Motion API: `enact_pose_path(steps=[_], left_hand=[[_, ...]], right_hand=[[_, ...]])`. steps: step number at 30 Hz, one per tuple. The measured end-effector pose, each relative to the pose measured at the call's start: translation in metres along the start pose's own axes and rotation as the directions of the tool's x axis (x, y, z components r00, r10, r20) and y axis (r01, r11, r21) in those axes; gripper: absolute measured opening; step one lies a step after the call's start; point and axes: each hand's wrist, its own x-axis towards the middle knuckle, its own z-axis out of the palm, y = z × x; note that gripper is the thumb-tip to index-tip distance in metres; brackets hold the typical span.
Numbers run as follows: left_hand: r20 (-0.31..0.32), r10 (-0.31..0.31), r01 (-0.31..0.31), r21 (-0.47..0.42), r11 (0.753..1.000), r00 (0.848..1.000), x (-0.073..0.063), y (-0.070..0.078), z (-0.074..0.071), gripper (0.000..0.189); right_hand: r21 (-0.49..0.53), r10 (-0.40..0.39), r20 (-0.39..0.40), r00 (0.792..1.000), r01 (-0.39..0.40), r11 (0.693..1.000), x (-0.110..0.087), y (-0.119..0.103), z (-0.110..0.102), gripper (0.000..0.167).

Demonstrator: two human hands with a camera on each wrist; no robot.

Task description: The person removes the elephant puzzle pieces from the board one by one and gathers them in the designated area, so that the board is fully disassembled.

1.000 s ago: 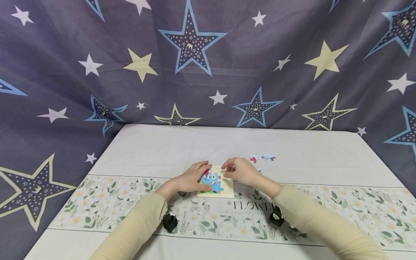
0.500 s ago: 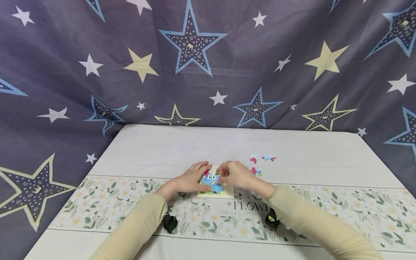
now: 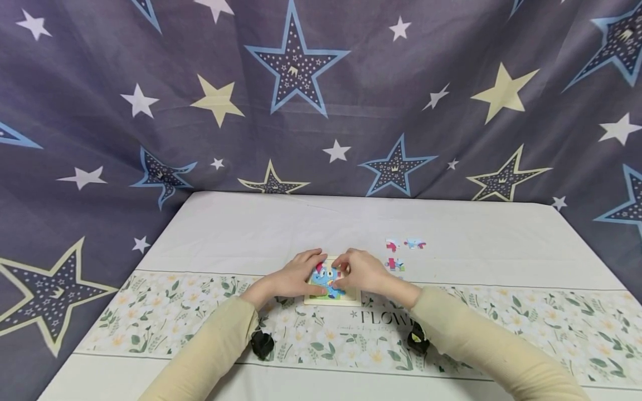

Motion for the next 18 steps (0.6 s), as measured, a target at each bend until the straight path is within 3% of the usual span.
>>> enact_pose_path(steps=[18], left_hand=[[-0.002,-0.002,0.002,-0.008,1.0,1.0,0.0,0.0005,0.0007,0.082]], right_hand=[[-0.031,-0.007,-0.012,1.0,0.007,0.999,0.0002,-0.0023,0.0014,0.034]])
